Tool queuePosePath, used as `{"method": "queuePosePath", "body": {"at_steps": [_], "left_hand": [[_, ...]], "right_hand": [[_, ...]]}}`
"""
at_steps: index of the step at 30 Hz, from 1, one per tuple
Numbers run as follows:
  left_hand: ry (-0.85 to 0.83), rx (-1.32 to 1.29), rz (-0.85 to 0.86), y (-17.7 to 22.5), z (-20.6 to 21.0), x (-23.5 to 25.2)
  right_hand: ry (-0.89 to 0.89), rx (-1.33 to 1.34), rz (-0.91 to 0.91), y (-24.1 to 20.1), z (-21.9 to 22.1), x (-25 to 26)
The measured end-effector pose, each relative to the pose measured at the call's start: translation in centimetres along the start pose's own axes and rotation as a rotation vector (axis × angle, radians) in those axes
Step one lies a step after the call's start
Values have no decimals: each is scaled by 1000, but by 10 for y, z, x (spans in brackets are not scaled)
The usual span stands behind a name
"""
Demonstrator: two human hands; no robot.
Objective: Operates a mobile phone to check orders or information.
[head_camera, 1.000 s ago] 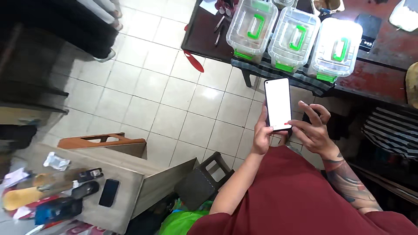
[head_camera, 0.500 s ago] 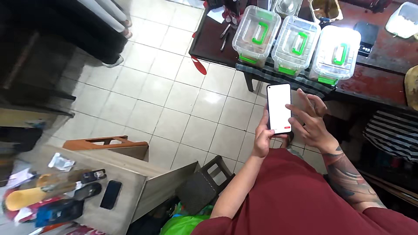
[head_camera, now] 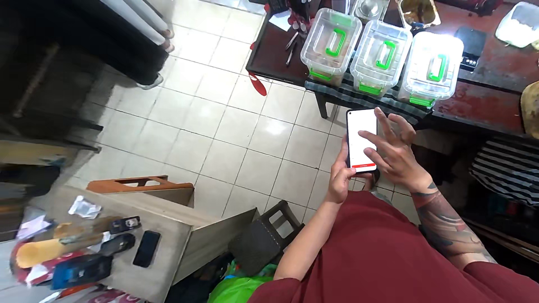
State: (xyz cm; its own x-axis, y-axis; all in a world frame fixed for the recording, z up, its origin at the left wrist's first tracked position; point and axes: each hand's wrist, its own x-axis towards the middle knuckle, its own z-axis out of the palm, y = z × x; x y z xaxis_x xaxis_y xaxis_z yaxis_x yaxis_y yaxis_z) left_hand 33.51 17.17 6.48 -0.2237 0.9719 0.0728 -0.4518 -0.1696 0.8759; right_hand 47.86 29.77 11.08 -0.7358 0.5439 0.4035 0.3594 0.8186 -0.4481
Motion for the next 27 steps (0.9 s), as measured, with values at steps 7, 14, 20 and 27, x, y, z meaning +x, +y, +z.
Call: {"method": "queuePosePath", "body": {"at_steps": [7, 14, 20, 27], "left_hand": [[13, 28, 3, -1, 3, -4], [94, 96, -49, 4, 9, -2], [110, 98, -52, 4, 10, 1], [86, 70, -49, 2, 12, 4]], "right_hand": [[-31, -33, 9, -3, 0, 0], [73, 9, 9, 3, -2, -8], [118, 13, 6, 10, -2, -16], [149, 21, 7, 17, -1, -22]]}}
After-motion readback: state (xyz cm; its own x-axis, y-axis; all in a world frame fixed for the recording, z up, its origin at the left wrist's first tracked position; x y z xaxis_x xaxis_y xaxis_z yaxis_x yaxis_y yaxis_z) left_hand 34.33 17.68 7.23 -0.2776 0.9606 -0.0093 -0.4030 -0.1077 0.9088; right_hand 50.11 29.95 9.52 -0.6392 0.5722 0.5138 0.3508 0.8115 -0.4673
